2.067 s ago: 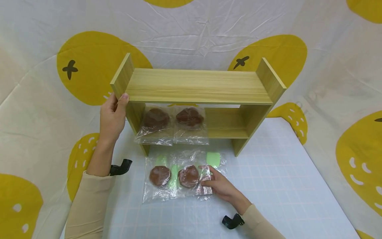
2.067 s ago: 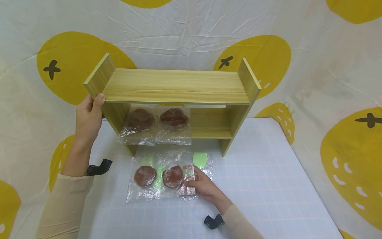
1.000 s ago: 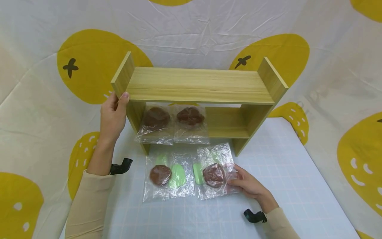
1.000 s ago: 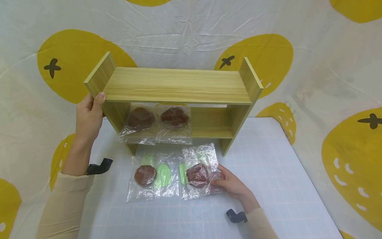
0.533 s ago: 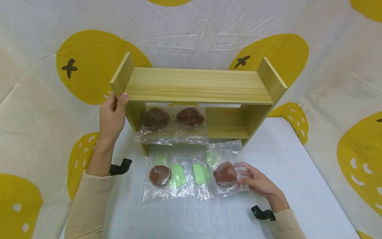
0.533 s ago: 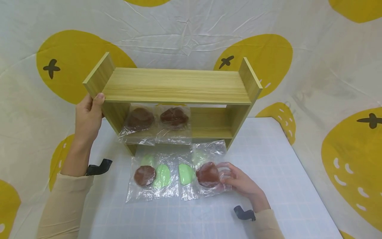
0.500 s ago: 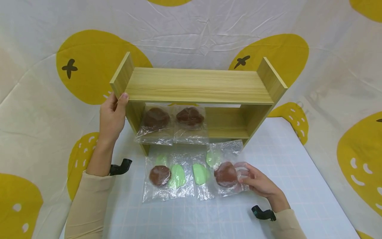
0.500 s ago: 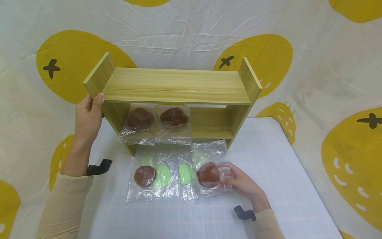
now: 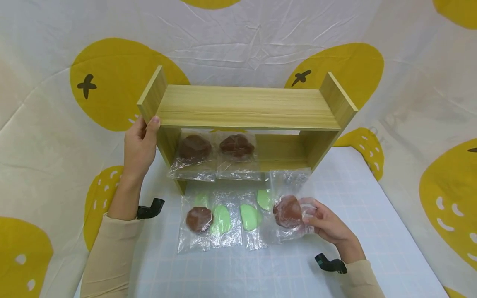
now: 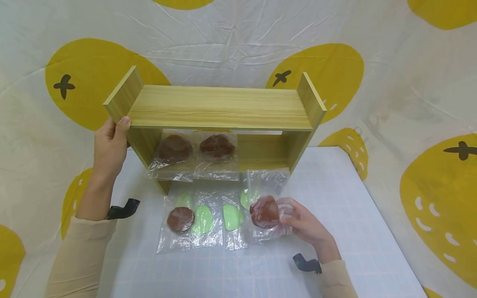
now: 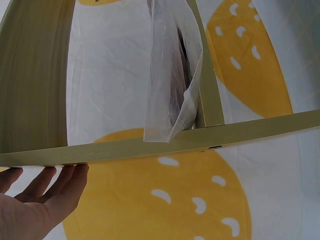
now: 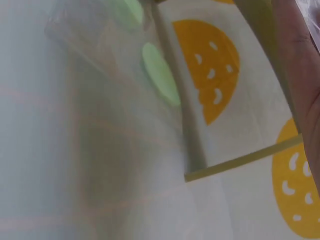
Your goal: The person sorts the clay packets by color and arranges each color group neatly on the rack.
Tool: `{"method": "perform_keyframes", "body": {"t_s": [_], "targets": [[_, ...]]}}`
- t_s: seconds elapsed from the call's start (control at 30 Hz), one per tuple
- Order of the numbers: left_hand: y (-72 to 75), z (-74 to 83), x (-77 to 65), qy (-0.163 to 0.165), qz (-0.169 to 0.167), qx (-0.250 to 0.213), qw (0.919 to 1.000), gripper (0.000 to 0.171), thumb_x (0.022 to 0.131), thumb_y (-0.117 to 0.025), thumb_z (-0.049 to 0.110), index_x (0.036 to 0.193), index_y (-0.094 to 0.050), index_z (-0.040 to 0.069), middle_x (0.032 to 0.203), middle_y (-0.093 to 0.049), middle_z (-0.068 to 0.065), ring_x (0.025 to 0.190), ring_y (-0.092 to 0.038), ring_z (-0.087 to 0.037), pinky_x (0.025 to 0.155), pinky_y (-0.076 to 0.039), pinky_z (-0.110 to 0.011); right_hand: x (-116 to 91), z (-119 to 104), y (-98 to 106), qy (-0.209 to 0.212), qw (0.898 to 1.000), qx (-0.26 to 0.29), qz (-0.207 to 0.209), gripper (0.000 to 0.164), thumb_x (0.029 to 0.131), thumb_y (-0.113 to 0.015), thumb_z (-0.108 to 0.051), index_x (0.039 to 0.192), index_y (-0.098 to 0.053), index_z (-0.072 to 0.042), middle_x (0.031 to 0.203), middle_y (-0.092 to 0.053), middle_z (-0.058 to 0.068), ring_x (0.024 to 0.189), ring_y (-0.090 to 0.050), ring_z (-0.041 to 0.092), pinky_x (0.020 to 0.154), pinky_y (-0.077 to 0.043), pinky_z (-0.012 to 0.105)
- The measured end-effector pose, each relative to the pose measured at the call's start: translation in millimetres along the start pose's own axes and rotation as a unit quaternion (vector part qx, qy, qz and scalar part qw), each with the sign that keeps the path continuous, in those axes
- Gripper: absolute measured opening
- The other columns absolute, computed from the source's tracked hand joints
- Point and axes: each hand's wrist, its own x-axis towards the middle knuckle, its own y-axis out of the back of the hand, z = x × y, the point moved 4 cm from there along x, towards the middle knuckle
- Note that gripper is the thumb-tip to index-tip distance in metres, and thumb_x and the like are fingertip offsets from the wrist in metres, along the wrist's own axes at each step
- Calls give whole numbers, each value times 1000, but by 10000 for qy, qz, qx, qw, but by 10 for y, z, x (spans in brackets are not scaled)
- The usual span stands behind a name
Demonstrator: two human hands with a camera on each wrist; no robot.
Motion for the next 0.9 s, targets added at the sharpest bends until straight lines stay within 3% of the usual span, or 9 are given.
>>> {"method": "perform_keyframes", "body": {"t_s": [0.2, 0.37, 0.5, 0.6, 0.77, 0.9], "targets": [[-1, 12, -7, 16, 12, 53, 10000, 42, 102, -56, 38, 137, -62, 14, 126, -64, -9, 108, -60, -20, 92, -49, -36, 106, -126, -133, 51, 9995, -68, 288, 50, 99, -36, 18, 143, -42, -4, 129, -59, 14, 108, -63, 22, 88, -54, 35], [2, 9, -2, -42, 13, 3, 10000, 40, 103, -55, 37, 134, -64, 13, 122, -66, -9, 103, -61, -19, 86, -49, -31, 226, -238, -257, 209, 9984, -28, 518, 55, 100, -38, 17, 150, -34, -5, 135, -57, 14, 111, -63, 24, 89, -52, 39], [5, -1, 1, -52, 23, 28, 10000, 39, 103, -55, 37, 133, -64, 14, 121, -66, -9, 101, -61, -19, 85, -49, -29, 327, -310, -318, 393, 9970, 65, 666, 52, 100, -38, 17, 147, -35, -4, 128, -61, 13, 106, -66, 23, 87, -53, 36], [6, -4, 5, -53, 27, 48, 10000, 39, 103, -55, 37, 133, -64, 14, 121, -66, -9, 102, -61, -19, 85, -49, -30, 404, -361, -336, 414, 9941, 106, 993, 46, 100, -41, 14, 143, -36, -2, 121, -63, 11, 101, -68, 21, 85, -54, 34], [5, -2, 7, -46, 32, 69, 10000, 40, 103, -55, 38, 133, -64, 14, 121, -66, -10, 102, -61, -19, 85, -49, -30, 556, -438, -353, 202, 9863, -138, 1634, 55, 102, -47, 8, 152, -25, 4, 134, -55, 13, 113, -64, 24, 89, -52, 37], [2, -1, 6, -24, 25, 82, 10000, 40, 103, -54, 38, 133, -64, 14, 121, -66, -10, 101, -61, -19, 85, -49, -30, 694, -491, -369, 101, 9819, -295, 1870, 56, 102, -50, 4, 152, -25, 7, 137, -51, 17, 114, -63, 25, 89, -52, 38]]}}
